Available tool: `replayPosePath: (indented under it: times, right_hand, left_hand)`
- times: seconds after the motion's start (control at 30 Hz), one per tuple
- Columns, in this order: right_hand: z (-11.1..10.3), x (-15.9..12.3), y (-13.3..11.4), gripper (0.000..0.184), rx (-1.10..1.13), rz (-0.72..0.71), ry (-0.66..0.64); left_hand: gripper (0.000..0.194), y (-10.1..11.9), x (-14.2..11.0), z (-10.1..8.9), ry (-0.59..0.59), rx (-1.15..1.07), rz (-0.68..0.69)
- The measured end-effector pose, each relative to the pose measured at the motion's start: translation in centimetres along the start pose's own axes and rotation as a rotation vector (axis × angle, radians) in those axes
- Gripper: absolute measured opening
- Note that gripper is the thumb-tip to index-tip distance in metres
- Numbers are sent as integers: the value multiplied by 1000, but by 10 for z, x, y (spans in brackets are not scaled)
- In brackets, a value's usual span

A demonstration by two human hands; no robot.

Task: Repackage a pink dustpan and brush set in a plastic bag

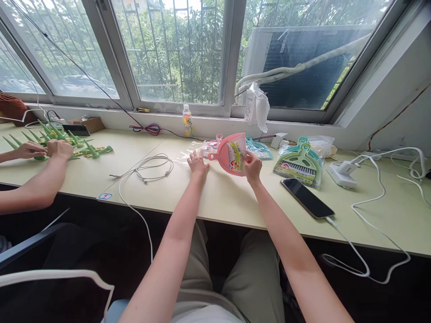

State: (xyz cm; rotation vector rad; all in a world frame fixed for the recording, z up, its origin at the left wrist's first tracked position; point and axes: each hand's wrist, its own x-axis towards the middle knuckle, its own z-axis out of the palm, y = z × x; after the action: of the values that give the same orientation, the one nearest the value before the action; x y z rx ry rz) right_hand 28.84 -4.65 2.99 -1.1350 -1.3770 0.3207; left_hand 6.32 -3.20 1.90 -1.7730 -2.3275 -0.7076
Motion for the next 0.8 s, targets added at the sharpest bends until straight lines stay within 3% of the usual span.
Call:
replayPosePath:
  times: [0.23,0.43,0.53,0.8]
  right_hand:
    - [3,-4,0,33,-5,23,103]
    - [8,-6,0,33,83,86,35]
    - [9,-6,2,34,125,132,47]
    - [7,1,15,43,242,246,243]
  left_hand:
    - [91,3,-1,0,-26,20,19]
    - [99,12,-7,-4,-3,56,130]
    - [95,16,-11,-6,49,83,206]
    - [74,26,-15,-8,125,68,258]
